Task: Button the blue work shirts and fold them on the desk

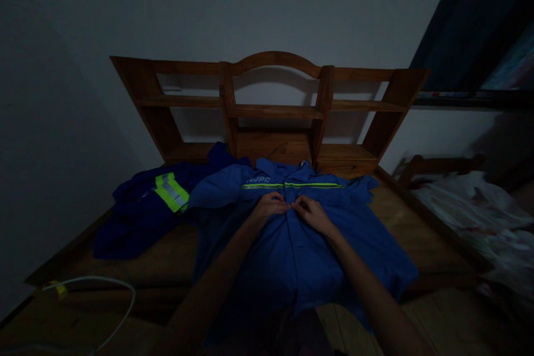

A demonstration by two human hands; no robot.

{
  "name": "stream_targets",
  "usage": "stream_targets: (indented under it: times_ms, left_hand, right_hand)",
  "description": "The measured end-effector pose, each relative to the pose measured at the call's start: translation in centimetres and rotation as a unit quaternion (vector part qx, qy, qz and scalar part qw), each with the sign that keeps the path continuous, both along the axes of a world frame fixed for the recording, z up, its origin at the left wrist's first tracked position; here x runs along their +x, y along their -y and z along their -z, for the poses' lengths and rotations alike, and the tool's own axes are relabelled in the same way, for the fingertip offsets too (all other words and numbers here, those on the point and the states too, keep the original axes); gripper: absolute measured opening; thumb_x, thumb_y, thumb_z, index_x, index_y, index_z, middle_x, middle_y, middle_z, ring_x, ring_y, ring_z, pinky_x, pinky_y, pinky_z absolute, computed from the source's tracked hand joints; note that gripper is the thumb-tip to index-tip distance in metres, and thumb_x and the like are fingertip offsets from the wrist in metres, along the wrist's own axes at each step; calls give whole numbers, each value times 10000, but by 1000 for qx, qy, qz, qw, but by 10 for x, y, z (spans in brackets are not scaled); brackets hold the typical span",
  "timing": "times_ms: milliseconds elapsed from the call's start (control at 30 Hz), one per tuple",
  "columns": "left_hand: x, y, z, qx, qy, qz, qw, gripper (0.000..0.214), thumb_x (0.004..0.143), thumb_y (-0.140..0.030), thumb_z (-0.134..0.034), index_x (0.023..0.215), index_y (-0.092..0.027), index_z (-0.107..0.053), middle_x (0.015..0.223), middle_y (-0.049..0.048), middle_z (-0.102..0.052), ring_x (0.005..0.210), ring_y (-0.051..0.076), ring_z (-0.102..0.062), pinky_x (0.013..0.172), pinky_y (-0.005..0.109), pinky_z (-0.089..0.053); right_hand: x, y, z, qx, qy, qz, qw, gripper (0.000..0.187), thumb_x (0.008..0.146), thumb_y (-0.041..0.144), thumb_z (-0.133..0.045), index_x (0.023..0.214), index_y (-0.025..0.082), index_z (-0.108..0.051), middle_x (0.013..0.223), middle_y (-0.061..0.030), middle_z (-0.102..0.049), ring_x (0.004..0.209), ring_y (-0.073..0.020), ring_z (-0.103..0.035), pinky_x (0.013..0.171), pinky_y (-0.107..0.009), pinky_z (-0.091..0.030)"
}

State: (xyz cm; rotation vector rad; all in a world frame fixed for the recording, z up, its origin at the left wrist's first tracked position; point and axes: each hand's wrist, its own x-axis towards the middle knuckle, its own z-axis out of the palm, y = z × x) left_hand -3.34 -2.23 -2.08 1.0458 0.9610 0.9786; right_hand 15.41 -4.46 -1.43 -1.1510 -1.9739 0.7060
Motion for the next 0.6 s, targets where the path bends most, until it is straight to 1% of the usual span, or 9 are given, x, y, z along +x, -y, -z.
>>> stream_targets:
  times_ms: [67,133,300,400,500,600]
  left_hand:
    - [0,-1,1,15,-17,6,1000,501,396,-197,-852,765,-142,-518,616,-27,-586,529,107,-570,530,211,-427]
    - [1,-2,2,37,-43,1,998,496,387,-183,-851,758,-137,-526,610,-34,-578,513,90,-547,508,195,-399]
    - [8,-3,3,89,-72,-2,993,434,437,-155,-809,748,-146,-506,593,-51,-551,513,81,-526,505,186,-380]
    - [10,-2,4,139,-88,4,986,384,482,-123,-761,756,-154,-493,592,-59,-527,510,76,-505,492,181,-367]
    - [11,-3,7,190,-128,-11,973,347,529,-123,-738,779,-155,-500,623,-51,-523,545,82,-509,510,182,-378]
    - [12,-2,9,201,-179,-33,963,377,548,-188,-777,817,-153,-515,659,-29,-541,602,108,-546,559,199,-415]
  right_hand:
    - [-1,2,-2,13,0,-6,1000,216,897,351,-460,815,182,-566,732,-6,-578,685,-134,-534,613,-218,-373]
    - [-2,1,-2,11,-10,-12,1000,217,901,347,-449,812,186,-564,745,-10,-581,701,-139,-534,621,-220,-374]
    - [0,-4,4,-44,-41,-17,998,260,896,404,-446,800,190,-559,664,6,-553,630,-136,-503,577,-214,-363]
    - [2,-6,5,-68,-53,-24,996,273,887,426,-455,797,188,-553,634,18,-534,595,-127,-490,561,-211,-356]
    - [1,-6,5,-63,-62,-27,996,290,887,443,-454,801,186,-557,642,21,-529,603,-123,-489,557,-206,-354]
    - [-4,-5,4,-35,-64,-13,997,322,875,474,-471,770,182,-557,646,19,-531,610,-124,-492,556,-205,-354]
